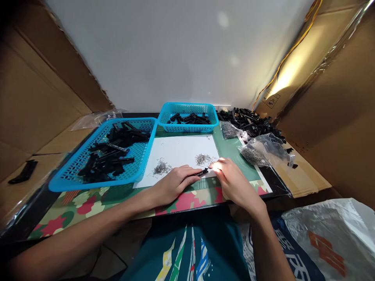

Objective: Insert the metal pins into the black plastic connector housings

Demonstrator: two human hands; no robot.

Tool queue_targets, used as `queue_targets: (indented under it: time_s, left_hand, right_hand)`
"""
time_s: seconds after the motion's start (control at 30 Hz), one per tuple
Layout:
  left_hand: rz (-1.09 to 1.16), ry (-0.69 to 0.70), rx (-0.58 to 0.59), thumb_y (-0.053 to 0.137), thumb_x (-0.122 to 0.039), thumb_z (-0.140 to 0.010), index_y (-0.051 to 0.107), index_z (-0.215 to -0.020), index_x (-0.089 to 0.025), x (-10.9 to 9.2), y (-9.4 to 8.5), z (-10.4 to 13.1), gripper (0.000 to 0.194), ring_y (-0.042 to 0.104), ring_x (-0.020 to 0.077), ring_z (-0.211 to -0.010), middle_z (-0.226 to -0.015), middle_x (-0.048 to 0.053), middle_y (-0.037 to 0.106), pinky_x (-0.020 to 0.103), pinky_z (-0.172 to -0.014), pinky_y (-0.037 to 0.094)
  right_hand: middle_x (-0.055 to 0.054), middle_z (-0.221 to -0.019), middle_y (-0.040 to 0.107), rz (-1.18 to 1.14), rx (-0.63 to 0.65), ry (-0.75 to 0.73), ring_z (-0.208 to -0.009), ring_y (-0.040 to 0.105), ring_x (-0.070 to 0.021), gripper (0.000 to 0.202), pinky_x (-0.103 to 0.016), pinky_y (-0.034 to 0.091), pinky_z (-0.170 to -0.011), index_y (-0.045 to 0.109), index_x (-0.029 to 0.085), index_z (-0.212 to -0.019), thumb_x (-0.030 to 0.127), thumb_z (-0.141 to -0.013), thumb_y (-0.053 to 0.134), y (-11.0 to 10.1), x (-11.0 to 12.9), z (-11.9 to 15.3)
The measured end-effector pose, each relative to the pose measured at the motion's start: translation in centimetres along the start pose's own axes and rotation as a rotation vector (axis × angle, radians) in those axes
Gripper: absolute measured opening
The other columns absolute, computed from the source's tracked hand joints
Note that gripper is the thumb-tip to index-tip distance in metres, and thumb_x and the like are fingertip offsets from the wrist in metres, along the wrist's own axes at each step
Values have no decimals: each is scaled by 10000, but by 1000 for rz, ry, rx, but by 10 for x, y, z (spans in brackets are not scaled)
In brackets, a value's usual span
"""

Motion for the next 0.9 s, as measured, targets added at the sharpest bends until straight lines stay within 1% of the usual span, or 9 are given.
queue_targets:
  time_s: [0.03,0.1,0.2,0.27,0.33,0.43,0.6,0.73,0.9]
  left_hand:
    - [-6,-3,2,451,-378,-1101,711,-1269,-189,1,0,1,363,691,252,-1049,-1180,101,759,357,-915,513]
    - [-20,-9,4,456,-368,-1099,707,-1285,-189,1,0,2,360,692,251,-1049,-1177,101,759,357,-914,522]
    - [-22,-22,11,479,-350,-1092,688,-1324,-174,1,-1,2,359,692,250,-1060,-1188,104,757,359,-925,530]
    - [-14,-30,17,486,-347,-1090,686,-1331,-163,1,-1,2,363,692,252,-1064,-1192,107,757,364,-930,531]
    - [-6,-33,20,487,-354,-1089,692,-1324,-165,2,-1,1,365,691,254,-1063,-1187,108,760,368,-932,531]
    - [11,-30,22,488,-364,-1089,693,-1325,-179,2,0,0,364,692,252,-1058,-1184,106,763,370,-936,529]
    - [32,-29,24,489,-371,-1089,702,-1310,-187,3,0,-1,358,693,247,-1034,-1174,101,766,363,-914,524]
    - [32,-18,30,481,-349,-1092,689,-1323,-187,1,1,-2,350,688,246,-1043,-1199,110,760,366,-919,519]
    - [20,-16,31,468,-371,-1094,709,-1279,-191,0,0,-2,353,684,250,-1017,-1146,104,759,353,-899,510]
  right_hand:
    - [-91,-1089,715,-19,-39,-13,-1038,638,-252,349,-350,475,-888,735,230,-961,306,-1069,412,-4,-2,2]
    - [-90,-1120,734,-85,-173,0,-1080,658,-265,312,-367,490,-930,780,237,-990,311,-1036,480,-13,-7,5]
    - [-67,-1027,789,-258,-409,114,-970,717,-251,230,-340,525,-870,805,221,-969,292,-966,586,-20,-20,11]
    - [-52,-960,803,-343,-472,209,-882,725,-239,198,-319,527,-800,801,210,-918,304,-936,628,-14,-27,12]
    - [-47,-902,800,-369,-448,264,-819,713,-228,208,-303,506,-739,786,202,-854,316,-931,629,-3,-29,10]
    - [-45,-852,794,-350,-402,280,-767,700,-217,226,-293,480,-699,775,193,-825,316,-932,618,7,-28,5]
    - [-45,-816,790,-334,-393,284,-741,705,-218,219,-294,475,-687,770,186,-828,330,-930,641,8,-30,5]
    - [-59,-850,794,-376,-426,284,-771,717,-228,209,-300,495,-702,766,183,-852,317,-938,631,9,-32,8]
    - [-57,-821,789,-371,-437,297,-730,718,-220,207,-295,492,-674,763,180,-843,327,-934,648,10,-32,10]
Point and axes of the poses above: each hand's wrist, its own z-axis away from the middle knuckle, its own y-axis out of the palm, x = y × z, the point moved 9 cm from there along -z, towards the middle knuckle
